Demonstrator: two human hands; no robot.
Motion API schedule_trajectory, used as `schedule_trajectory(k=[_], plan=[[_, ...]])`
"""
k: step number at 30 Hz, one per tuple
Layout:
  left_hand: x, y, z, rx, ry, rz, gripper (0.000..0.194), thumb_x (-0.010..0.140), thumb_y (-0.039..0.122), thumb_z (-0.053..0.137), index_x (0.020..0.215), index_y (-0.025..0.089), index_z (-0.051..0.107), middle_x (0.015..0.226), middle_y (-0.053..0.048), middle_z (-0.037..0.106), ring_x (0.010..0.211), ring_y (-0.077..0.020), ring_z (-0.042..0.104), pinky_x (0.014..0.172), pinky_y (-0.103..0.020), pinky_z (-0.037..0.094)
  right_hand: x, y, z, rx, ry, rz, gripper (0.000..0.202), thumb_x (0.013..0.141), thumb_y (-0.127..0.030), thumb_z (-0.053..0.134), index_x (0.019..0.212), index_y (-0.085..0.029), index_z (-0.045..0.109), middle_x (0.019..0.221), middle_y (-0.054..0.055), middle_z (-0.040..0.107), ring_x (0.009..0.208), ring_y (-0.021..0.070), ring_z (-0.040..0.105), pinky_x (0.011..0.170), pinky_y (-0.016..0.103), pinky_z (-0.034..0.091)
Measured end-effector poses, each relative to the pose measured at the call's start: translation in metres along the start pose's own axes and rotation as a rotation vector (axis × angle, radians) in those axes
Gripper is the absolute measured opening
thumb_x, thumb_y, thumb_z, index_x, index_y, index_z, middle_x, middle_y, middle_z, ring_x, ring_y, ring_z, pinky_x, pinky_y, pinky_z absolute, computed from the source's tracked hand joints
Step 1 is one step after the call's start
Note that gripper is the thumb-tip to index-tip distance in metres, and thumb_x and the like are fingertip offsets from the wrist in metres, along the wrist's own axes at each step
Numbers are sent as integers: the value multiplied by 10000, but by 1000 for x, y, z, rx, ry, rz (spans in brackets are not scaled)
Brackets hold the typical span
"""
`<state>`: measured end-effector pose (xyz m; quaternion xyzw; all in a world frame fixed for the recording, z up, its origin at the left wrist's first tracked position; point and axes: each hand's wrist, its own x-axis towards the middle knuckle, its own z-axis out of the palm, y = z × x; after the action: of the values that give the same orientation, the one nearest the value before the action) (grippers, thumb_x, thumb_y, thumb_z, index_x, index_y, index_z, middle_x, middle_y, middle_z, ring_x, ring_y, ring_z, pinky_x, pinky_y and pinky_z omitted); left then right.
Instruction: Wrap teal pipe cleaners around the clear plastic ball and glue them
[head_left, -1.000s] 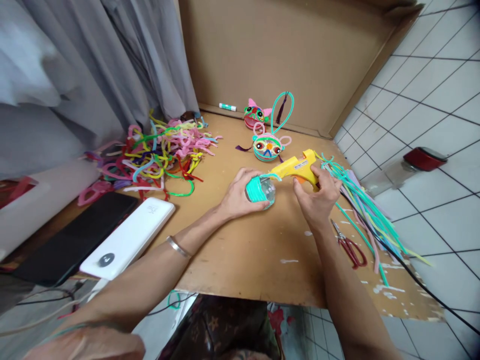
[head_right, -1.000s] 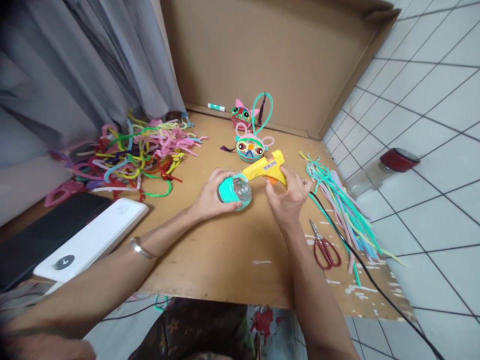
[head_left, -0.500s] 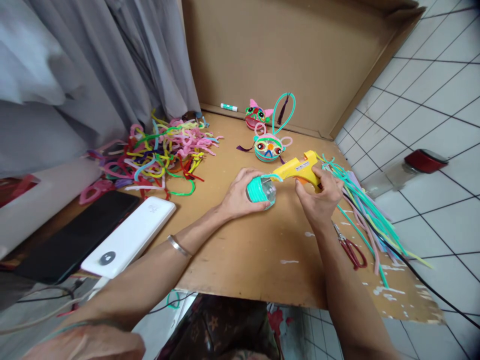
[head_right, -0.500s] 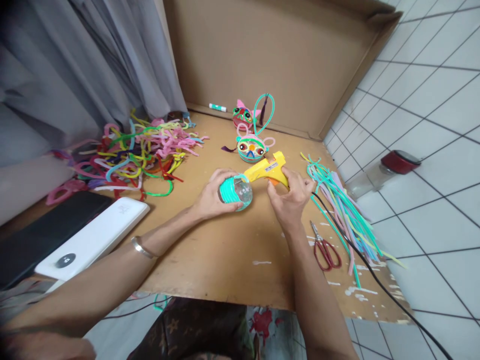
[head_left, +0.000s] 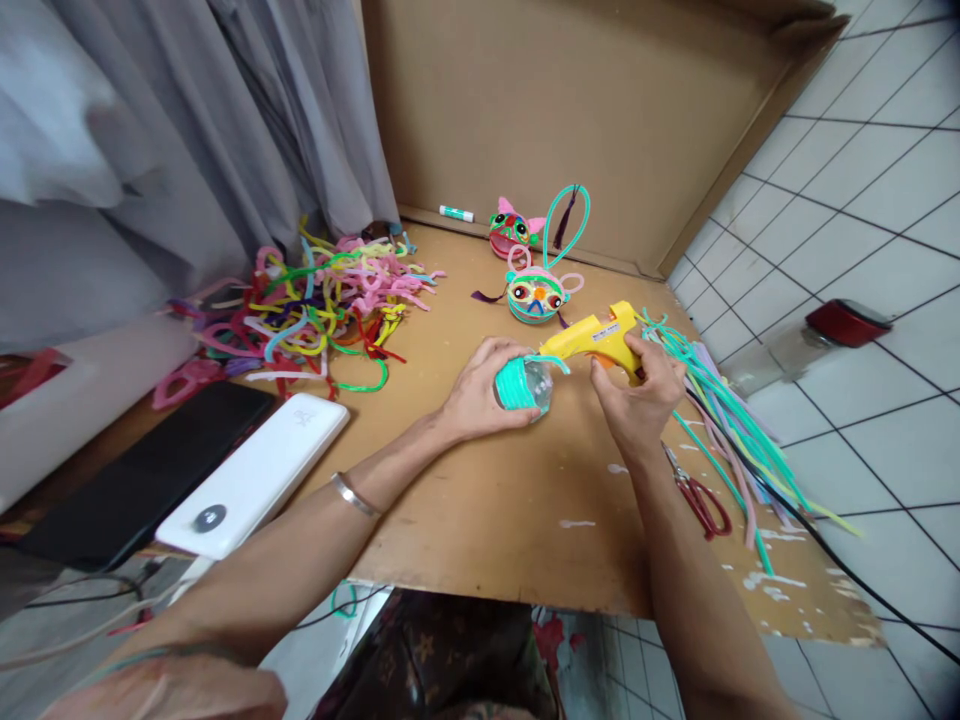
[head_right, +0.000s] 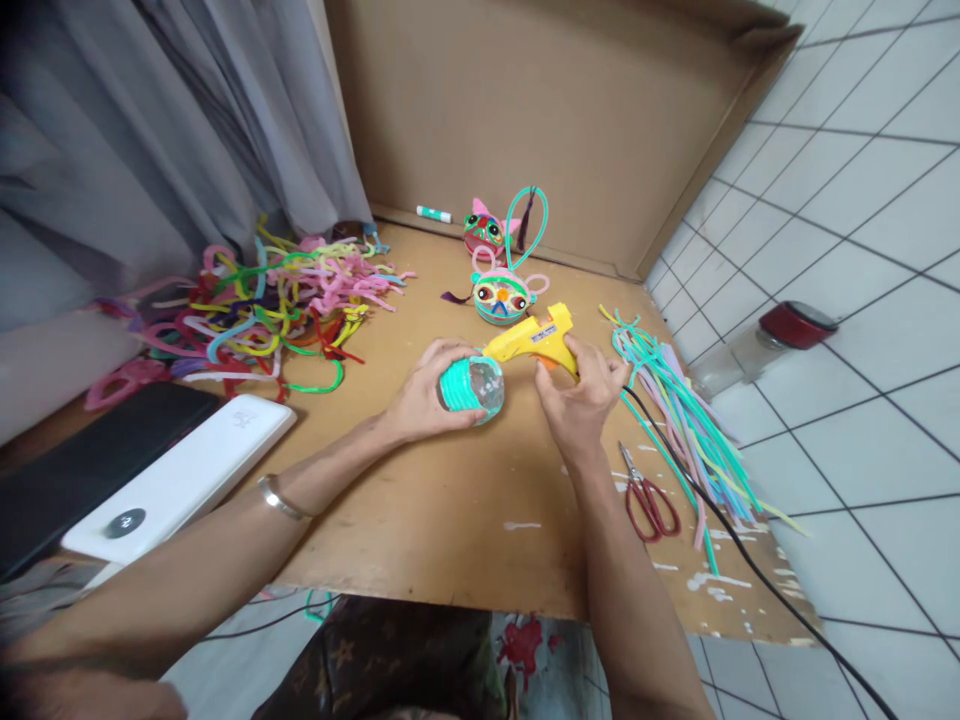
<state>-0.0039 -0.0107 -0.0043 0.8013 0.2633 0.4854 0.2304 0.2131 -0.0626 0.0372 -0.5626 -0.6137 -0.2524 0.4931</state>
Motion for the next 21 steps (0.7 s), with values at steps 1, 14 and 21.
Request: schedule_trajectory(k=[1, 14, 21], plan=[[0, 0, 0, -2, 2, 8, 682, 613, 375, 809, 1231, 200, 580, 1228, -117, 574, 1161, -299, 585, 1030, -498, 496, 0, 0, 0, -1, -2, 1, 317, 760, -370, 666, 1030, -207, 641, 952, 52, 733, 838, 227, 656, 820, 394, 410], [0, 2, -2, 20, -28, -42, 687, 601, 380, 806, 1229, 218, 578, 1243, -108, 579, 1172, -299, 579, 1044, -503, 488, -1, 1, -2, -7, -9, 5, 314, 753, -375, 646, 1021, -213, 635, 950, 54, 728, 858, 238, 665, 819, 395, 422], [0, 1, -1, 33, -32, 29, 688, 625, 396, 806, 1240, 196, 571, 1243, -122, 563, 1174, -295, 575, 1050, -504, 487, -3, 4, -1, -18, 6, -14, 322, 762, -357, 661, 1048, -211, 631, 950, 47, 725, 833, 225, 654, 821, 391, 422]])
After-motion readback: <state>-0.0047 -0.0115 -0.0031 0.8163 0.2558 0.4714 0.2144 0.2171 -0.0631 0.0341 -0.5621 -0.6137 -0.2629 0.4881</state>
